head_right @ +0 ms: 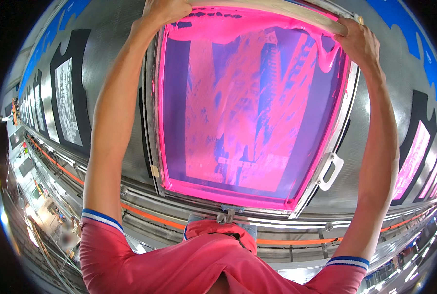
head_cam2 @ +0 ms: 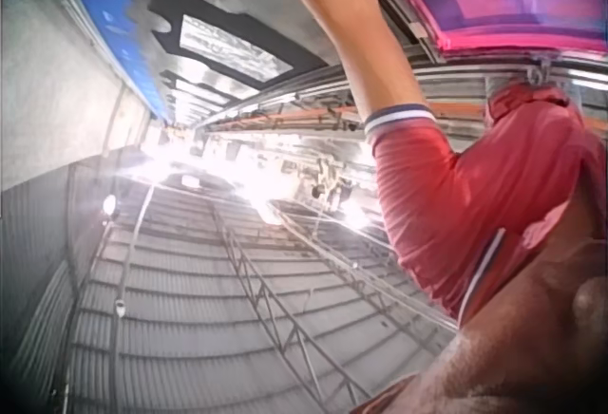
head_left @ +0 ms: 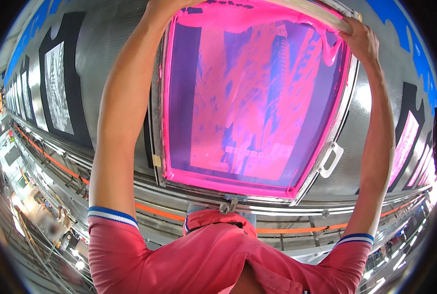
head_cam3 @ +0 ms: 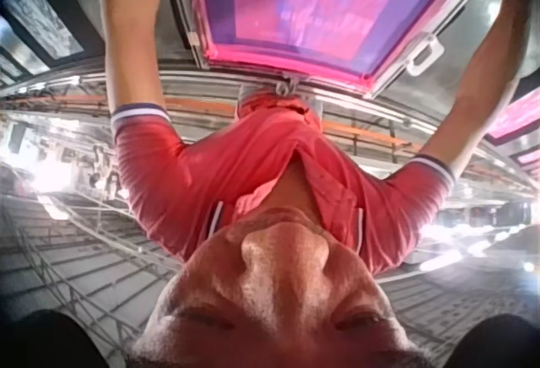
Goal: The person performs screen printing on a black t-shirt using a pink ink screen. They repeatedly lower the screen onto the garment, pull a squeegee across the mesh to apply ink, and lift the screen to reveal the printed design. The process is repeated multiple times on the same shirt.
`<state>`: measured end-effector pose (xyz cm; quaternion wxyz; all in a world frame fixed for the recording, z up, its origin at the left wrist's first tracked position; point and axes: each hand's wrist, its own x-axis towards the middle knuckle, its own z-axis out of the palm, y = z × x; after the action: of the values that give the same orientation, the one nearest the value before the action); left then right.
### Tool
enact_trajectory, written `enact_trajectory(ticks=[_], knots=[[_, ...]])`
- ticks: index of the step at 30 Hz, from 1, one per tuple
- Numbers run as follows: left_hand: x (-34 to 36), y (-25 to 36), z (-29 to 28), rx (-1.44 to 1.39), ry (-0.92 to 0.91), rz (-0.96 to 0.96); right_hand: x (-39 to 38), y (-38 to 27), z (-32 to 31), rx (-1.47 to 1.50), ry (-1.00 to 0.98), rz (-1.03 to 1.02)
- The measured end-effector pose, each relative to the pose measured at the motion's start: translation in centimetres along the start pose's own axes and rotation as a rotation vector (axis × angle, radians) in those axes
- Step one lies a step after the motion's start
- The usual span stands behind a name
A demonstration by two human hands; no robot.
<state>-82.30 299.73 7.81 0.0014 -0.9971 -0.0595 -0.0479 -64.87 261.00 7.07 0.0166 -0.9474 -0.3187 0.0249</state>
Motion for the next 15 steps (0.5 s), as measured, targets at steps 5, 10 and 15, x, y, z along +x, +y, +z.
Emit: enact_trajectory(ticks=[5, 10, 15], knots=[[-6.8, 1.9, 0.1, -0.108, 0.029, -0.033, -6.7, -2.3, 0.1, 0.072, 0.002, -0.042], [-15.9, 5.4, -1.3, -0.075, -0.202, -0.135, -16.6, -4.0, 0.6, 0.141, 0.061, -0.109], [-27.6, 8.5, -1.5, -0.203, -0.108, -0.125, -27.6, -6.9, 0.5, 0.151, 0.077, -0.157]])
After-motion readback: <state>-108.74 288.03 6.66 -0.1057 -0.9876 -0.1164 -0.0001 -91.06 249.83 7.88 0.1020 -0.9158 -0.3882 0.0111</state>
